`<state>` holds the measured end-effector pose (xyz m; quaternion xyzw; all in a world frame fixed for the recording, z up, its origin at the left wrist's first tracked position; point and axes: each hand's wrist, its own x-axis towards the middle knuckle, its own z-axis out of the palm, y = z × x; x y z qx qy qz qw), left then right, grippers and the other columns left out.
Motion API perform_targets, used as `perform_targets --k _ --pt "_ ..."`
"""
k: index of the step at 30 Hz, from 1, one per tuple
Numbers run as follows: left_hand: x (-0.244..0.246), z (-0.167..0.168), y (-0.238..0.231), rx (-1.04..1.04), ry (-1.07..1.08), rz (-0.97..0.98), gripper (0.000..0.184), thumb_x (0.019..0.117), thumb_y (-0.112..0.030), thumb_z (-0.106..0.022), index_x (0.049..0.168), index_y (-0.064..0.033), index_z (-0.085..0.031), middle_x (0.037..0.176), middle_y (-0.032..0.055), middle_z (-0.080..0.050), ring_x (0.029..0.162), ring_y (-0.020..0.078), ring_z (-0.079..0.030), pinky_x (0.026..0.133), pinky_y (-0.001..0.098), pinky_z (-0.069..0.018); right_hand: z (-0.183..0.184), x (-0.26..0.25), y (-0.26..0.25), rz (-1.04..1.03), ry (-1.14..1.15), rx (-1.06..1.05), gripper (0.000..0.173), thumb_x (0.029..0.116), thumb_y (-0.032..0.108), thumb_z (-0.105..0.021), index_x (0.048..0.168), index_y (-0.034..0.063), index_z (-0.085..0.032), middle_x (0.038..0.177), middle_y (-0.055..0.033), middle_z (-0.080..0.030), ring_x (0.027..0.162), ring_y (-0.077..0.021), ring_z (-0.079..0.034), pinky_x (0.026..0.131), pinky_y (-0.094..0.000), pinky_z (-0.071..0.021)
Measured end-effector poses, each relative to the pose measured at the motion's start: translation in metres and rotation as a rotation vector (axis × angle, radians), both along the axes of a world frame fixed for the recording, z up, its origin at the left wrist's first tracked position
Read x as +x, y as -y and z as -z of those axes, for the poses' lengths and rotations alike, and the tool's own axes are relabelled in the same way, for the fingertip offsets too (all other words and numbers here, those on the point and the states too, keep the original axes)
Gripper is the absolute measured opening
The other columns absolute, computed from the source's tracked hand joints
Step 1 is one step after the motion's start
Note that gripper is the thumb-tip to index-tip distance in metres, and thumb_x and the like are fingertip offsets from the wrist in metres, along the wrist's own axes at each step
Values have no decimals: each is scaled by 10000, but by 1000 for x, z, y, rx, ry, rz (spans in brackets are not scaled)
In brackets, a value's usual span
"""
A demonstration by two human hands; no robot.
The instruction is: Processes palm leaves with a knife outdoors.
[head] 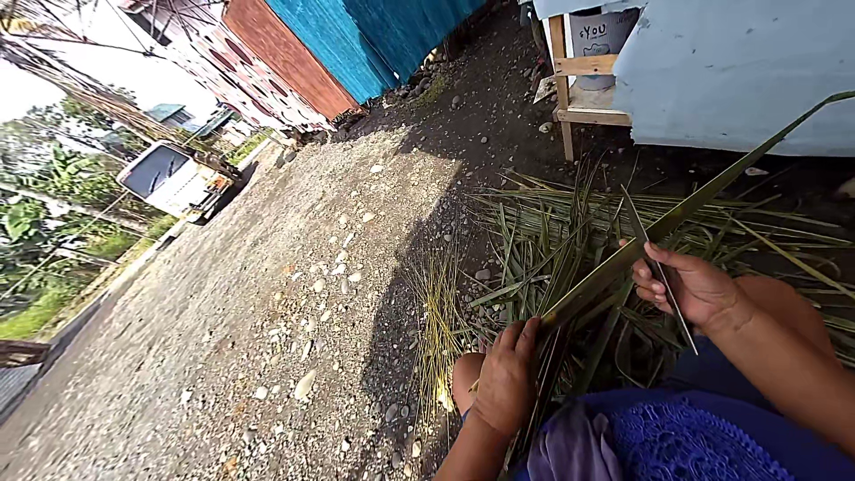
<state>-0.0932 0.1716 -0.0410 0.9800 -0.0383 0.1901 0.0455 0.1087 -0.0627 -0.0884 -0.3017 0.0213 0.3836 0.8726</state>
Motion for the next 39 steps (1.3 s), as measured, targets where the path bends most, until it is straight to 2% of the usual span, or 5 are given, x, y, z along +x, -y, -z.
perform_targets --k 7,13,18,23,39 --pt "-2 -5 -3 -88 -114 53 429 833 3 -689 1262 6 -692 1223 195 -691 1053 262 -728 883 355 -611 -1 1 2 24 -23 -80 309 1103 269 -381 1278 87 -561 657 21 -543 439 -31 -493 414 -164 -456" --pt "-2 -12 -2 -312 -259 -12 416 886 -100 -725 1288 0 -682 1224 184 -692 1049 248 -718 923 382 -591 -1 2 4 37 -10 -85 310 1098 259 -394 1279 74 -566 656 13 -548 443 -32 -501 412 -162 -457" --pt "3 -14 8 -287 -283 -49 414 941 -178 -627 1329 -39 -670 1256 166 -685 1028 237 -724 870 393 -608 -9 -5 2 57 51 -134 260 1083 206 -426 1251 87 -585 655 16 -551 450 -32 -504 421 -160 -454" --pt "12 -7 16 -222 -175 -94 439 931 -291 -698 1306 -64 -691 1150 151 -716 889 239 -741 751 411 -624 -15 -11 -1 83 86 -118 248 1067 167 -460 1245 66 -600 650 3 -583 445 -35 -518 412 -164 -459" --pt "22 6 19 -80 -16 -44 413 864 -193 -710 1257 -67 -722 1012 130 -725 783 223 -735 647 377 -621 -23 -24 -6 72 148 -187 203 1041 108 -525 1216 65 -620 683 3 -584 472 -41 -521 423 -168 -453"
